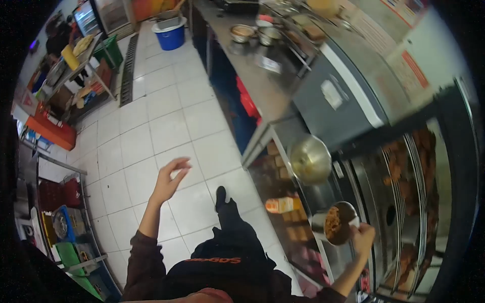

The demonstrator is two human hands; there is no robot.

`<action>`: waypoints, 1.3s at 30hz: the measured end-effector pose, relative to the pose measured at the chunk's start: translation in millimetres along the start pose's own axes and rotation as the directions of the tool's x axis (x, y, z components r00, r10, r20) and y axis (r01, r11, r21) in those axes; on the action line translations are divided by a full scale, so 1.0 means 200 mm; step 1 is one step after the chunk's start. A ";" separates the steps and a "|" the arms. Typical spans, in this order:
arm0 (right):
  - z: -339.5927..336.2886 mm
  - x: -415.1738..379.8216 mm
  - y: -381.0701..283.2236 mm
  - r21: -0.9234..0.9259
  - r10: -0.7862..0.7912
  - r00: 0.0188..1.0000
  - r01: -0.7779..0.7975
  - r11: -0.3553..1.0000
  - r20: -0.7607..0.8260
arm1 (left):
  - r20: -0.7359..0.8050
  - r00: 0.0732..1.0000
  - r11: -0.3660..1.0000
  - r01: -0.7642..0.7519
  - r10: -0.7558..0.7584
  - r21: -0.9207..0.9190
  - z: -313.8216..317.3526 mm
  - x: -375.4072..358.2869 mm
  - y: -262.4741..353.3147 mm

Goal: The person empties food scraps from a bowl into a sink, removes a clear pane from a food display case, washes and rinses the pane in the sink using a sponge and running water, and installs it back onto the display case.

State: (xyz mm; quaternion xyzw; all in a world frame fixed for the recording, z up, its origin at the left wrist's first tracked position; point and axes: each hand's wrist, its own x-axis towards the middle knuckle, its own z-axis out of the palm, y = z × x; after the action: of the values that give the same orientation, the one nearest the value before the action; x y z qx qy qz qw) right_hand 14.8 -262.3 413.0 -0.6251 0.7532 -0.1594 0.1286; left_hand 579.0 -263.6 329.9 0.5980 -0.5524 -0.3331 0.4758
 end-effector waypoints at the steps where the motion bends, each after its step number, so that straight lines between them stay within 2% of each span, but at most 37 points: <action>1: -0.01 0.06 -0.21 0.005 -0.025 1.000 0.024 1.000 0.009 | -0.045 0.979 0.980 -0.198 0.198 0.005 -0.07 0.15 0.15; 2: 0.00 0.12 -0.47 0.112 0.011 1.000 -0.013 0.994 0.026 | -0.064 0.909 0.911 -0.412 0.413 0.017 -0.16 0.27 0.36; 3: 0.05 0.20 -0.72 0.218 0.042 0.998 -0.051 0.975 0.046 | -0.038 0.771 0.770 -0.629 0.635 0.105 -0.26 0.36 0.54; 4: 0.13 0.30 -0.95 0.221 0.012 0.999 -0.023 0.975 0.051 | 0.013 0.587 0.575 -0.797 0.810 0.187 -0.38 0.46 0.66; 6: 0.31 0.52 -1.40 0.290 -0.161 0.985 0.135 0.948 0.067 | -0.055 0.434 0.437 -0.887 0.899 0.151 -0.58 0.63 0.79; 7: 0.43 0.64 -1.61 0.302 -0.170 0.979 0.129 0.945 0.112 | -0.087 0.397 0.406 -0.899 0.914 0.165 -0.70 0.71 0.79; 8: 0.59 0.77 -1.81 0.271 -0.278 0.958 0.249 0.930 0.072 | -0.120 0.353 0.370 -0.910 0.928 0.188 -0.81 0.80 0.78; 9: 0.71 0.88 -2.05 0.203 -0.280 0.951 0.251 0.946 0.128 | -0.126 0.357 0.377 -0.897 0.926 0.230 -0.94 0.89 0.77; 10: 0.90 1.03 -2.21 0.219 -0.387 0.911 0.353 0.910 0.142 | -0.226 0.338 0.395 -0.872 0.913 0.290 -1.06 0.97 0.75; 12: 1.31 1.30 -2.60 0.279 -0.467 0.860 0.406 0.870 0.205 | -0.328 0.330 0.445 -0.804 0.885 0.394 -1.27 1.15 0.63; 13: 1.46 1.38 -2.87 0.297 -0.508 0.832 0.438 0.849 0.225 | -0.342 0.254 0.404 -0.768 0.905 0.497 -1.38 1.25 0.55; 15: 1.77 1.52 -3.35 0.329 -0.585 0.766 0.498 0.802 0.267 | -0.343 0.182 0.370 -0.680 0.921 0.633 -1.66 1.43 0.38; 18: 2.17 1.75 -3.93 0.289 -0.630 0.738 0.565 0.773 0.244 | -0.248 0.174 0.301 -0.634 0.953 0.712 -2.12 1.74 0.20; 20: 2.33 1.91 -4.25 0.201 -0.646 0.724 0.614 0.763 0.241 | -0.336 0.245 0.412 -0.642 0.909 0.647 -2.46 1.96 0.13; 22: 2.54 2.11 -4.41 0.286 -0.595 0.775 0.533 0.796 0.211 | -0.332 0.202 0.381 -0.637 0.922 0.671 -2.76 2.23 0.02; 24: 2.53 2.21 -4.64 0.173 -0.557 0.811 0.531 0.829 0.179 | -0.338 0.159 0.358 -0.635 0.928 0.684 -3.05 2.53 -0.05; 27: 2.72 2.45 -4.80 0.187 -0.465 0.880 0.443 0.877 0.099 | -0.306 0.178 0.337 -0.713 0.935 0.615 -3.43 3.01 -0.22; 30: 2.86 2.65 -5.08 0.052 -0.296 0.953 0.293 0.955 0.067 | -0.235 0.243 0.338 -0.688 0.941 0.642 -3.79 3.49 -0.46; 32: 3.01 2.85 -5.37 -0.007 -0.278 0.958 0.279 0.960 0.063 | -0.328 0.201 0.366 -0.720 0.923 0.590 -4.01 3.84 -0.66; 33: 3.09 2.93 -5.52 -0.048 -0.277 0.958 0.280 0.959 0.075 | -0.334 0.223 0.387 -0.716 0.916 0.581 -4.13 3.98 -0.75; 34: 3.18 3.03 -5.69 -0.050 -0.276 0.957 0.281 0.958 0.093 | -0.284 0.261 0.384 -0.696 0.922 0.606 -4.26 4.13 -0.84; 36: 3.43 3.33 -6.15 0.178 -0.298 0.951 0.279 0.944 0.086 | -0.196 0.269 0.329 -0.672 0.943 0.663 -4.54 4.47 -1.01; 37: 3.55 3.46 -6.42 0.143 -0.467 0.884 0.459 0.877 0.027 | -0.180 0.431 0.432 -0.610 0.884 0.664 -4.68 4.63 -1.13; 38: 3.65 3.56 -6.74 0.123 -0.421 0.903 0.409 0.904 0.087 | -0.175 0.583 0.534 -0.527 0.793 0.661 -4.80 4.77 -1.28; 39: 3.81 3.70 -7.02 0.233 -0.446 0.887 0.411 0.881 0.123 | -0.174 0.693 0.593 -0.428 0.699 0.682 -4.92 4.90 -1.47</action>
State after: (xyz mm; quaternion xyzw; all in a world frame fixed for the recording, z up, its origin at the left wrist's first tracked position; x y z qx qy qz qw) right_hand 1440.5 -1284.9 282.2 -0.7717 0.5618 -0.2040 0.2172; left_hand 1753.2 -1042.6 499.3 0.5587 -0.6732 0.1689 0.4540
